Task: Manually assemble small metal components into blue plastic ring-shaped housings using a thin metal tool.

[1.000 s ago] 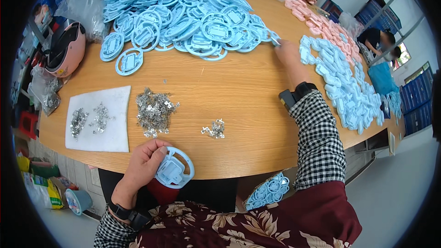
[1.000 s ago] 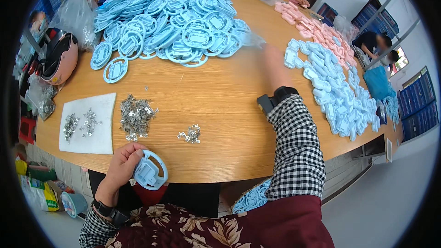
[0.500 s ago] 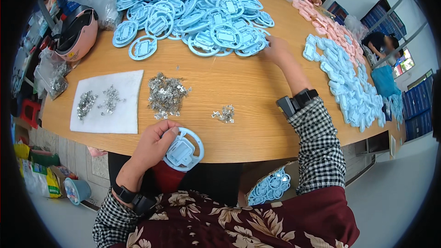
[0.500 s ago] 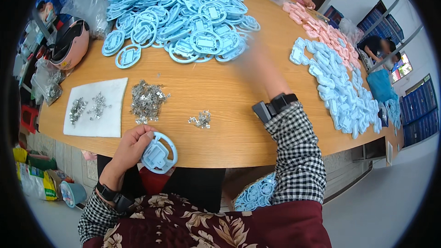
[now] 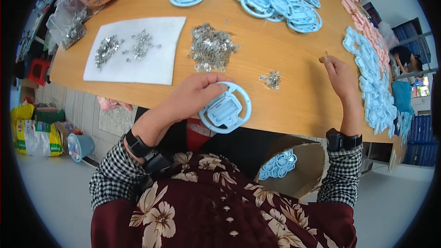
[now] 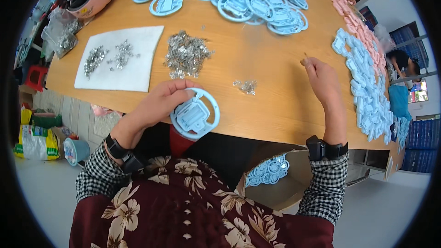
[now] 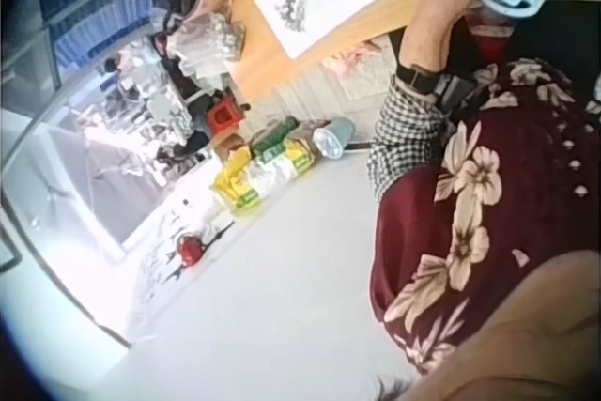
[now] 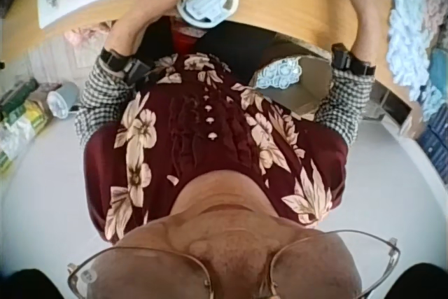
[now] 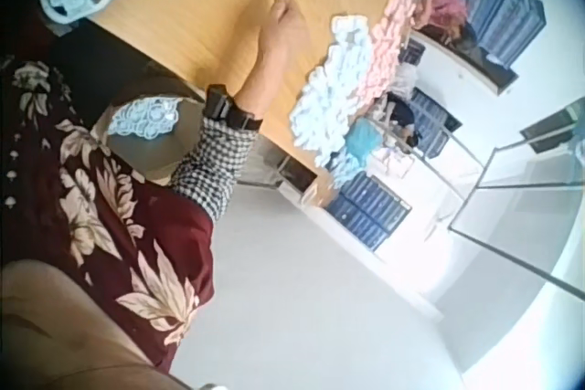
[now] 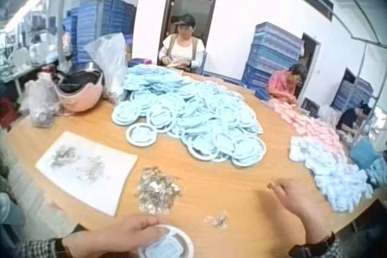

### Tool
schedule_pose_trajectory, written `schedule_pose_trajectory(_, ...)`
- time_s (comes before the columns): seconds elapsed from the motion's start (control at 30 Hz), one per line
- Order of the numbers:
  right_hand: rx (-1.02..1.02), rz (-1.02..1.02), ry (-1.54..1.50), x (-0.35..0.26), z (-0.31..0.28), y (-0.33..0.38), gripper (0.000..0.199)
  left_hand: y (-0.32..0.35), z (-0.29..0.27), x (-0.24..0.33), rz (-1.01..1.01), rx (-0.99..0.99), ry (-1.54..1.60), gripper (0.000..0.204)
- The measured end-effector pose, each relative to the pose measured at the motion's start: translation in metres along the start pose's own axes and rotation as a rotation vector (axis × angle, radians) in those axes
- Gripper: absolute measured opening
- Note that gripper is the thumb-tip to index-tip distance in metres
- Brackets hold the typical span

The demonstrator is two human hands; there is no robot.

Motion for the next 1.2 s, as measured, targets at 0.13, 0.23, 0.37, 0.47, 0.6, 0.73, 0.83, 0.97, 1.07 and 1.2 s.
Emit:
schedule_pose_trajectory(0.13, -0.036, -0.094, -0.437, -0.029, 0.015, 0.020, 0.036, -0.003, -0.004, -0.007, -0.007, 0.038, 0.116, 0.030)
schedule_pose_trajectory(0.23, -0.186, -0.140, -0.641, -0.067, 0.031, 0.039, 0.034, -0.004, -0.006, -0.003, -0.059, 0.027, 0.193, 0.032)
schedule_pose_trajectory(0.37, -0.209, -0.270, -0.764, -0.102, 0.051, 0.062, 0.027, -0.008, -0.007, -0.004, -0.084, -0.003, 0.240, 0.032)
schedule_pose_trajectory(0.47, -0.185, -0.210, -0.693, -0.109, 0.050, 0.061, 0.026, -0.008, -0.010, -0.003, -0.090, -0.001, 0.209, 0.025)
schedule_pose_trajectory(0.6, -0.131, -0.172, -0.646, -0.110, 0.046, 0.040, 0.024, -0.006, -0.007, 0.007, -0.134, -0.047, 0.206, 0.018)
schedule_pose_trajectory(0.73, -0.107, -0.281, -0.396, -0.138, 0.053, 0.004, 0.023, -0.005, -0.005, 0.022, -0.132, -0.097, 0.132, 0.017)
schedule_pose_trajectory(0.83, -0.098, -0.372, -0.386, -0.162, 0.064, -0.018, 0.022, -0.008, -0.007, 0.023, -0.128, -0.116, 0.158, 0.017)
schedule_pose_trajectory(0.97, -0.078, -0.403, -0.372, -0.165, 0.086, -0.041, 0.020, -0.011, -0.012, 0.025, -0.086, -0.126, 0.148, 0.017)
schedule_pose_trajectory(1.07, -0.107, -0.332, -0.434, -0.168, 0.086, -0.038, 0.016, -0.008, -0.021, 0.019, -0.076, -0.130, 0.102, 0.019)
schedule_pose_trajectory(1.2, -0.092, -0.263, -0.468, -0.178, 0.061, -0.013, 0.011, -0.009, -0.028, 0.016, -0.057, -0.114, 0.108, 0.022)
Point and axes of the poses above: each hand's wrist, its own y-axis away from the middle knuckle, its own z-axis out of the palm, x = y × z, the point moved 3 cm from there along -y, towards the middle knuckle, and after that the axes turned 2 degrees about -z, right-handed, at the moved point
